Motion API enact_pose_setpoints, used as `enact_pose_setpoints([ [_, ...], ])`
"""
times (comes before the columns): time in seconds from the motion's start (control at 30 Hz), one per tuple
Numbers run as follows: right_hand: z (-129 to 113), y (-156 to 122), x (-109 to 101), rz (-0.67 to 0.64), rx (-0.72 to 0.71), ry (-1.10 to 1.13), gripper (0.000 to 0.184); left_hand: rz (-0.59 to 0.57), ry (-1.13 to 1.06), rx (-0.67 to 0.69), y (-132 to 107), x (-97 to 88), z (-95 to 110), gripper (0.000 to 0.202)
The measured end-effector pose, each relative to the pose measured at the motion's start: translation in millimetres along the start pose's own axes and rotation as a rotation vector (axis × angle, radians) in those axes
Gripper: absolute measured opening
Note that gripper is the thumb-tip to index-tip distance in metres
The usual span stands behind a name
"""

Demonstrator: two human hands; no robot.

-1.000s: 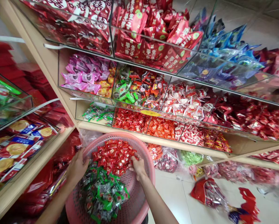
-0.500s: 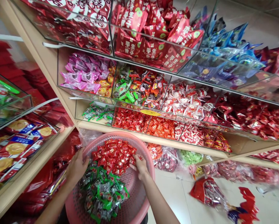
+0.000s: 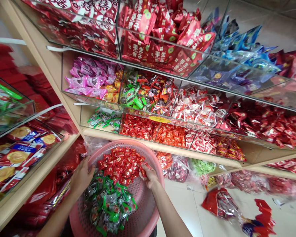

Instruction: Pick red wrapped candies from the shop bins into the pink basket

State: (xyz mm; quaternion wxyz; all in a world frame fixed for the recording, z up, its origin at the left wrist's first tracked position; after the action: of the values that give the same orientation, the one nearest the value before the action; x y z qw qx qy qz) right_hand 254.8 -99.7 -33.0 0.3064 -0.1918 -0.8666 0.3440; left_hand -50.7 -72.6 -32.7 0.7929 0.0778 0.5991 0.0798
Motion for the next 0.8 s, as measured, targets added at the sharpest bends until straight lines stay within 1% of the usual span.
enact_pose_setpoints([
  [0.13,3,9,0,0.039,-0.121,0.056,0.025,0.01,-0.008,0.003,0,1.7,-1,0.049],
  [0.23,7,18,3,0.067,-0.23,0.119,0.028,0.009,-0.012,-0.002,0,1.7,-1,0.049],
  [0.3,10,24,7,0.123,-0.289,0.154,0.027,0.001,-0.014,-0.007,0,1.2,0,0.049],
  [0.4,14,30,15,0.244,-0.339,0.17,0.028,-0.009,-0.02,-0.01,0,0.7,0,0.049],
  [0.57,18,34,27,0.336,-0.352,0.138,0.031,0.004,-0.024,-0.001,0,1.3,-1,0.049],
  [0.67,16,34,28,0.337,-0.336,0.11,0.029,-0.004,-0.021,-0.007,0,1.9,-1,0.049],
  [0.8,14,35,24,0.319,-0.308,0.026,0.024,0.0,-0.018,-0.005,0,2.1,-1,0.05],
])
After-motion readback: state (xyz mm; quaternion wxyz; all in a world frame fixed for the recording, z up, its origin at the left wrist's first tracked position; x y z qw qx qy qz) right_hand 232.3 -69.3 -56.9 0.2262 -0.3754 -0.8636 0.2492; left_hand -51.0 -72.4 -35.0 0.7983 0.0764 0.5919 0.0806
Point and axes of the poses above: each hand's wrist, its own y-axis towards the middle knuckle, its own x-axis out of the palm, z = x × y, the point moved 2 cm from there along y, towards the middle knuckle, and after that the axes turned 4 degrees about -z, right-handed, at the moved point
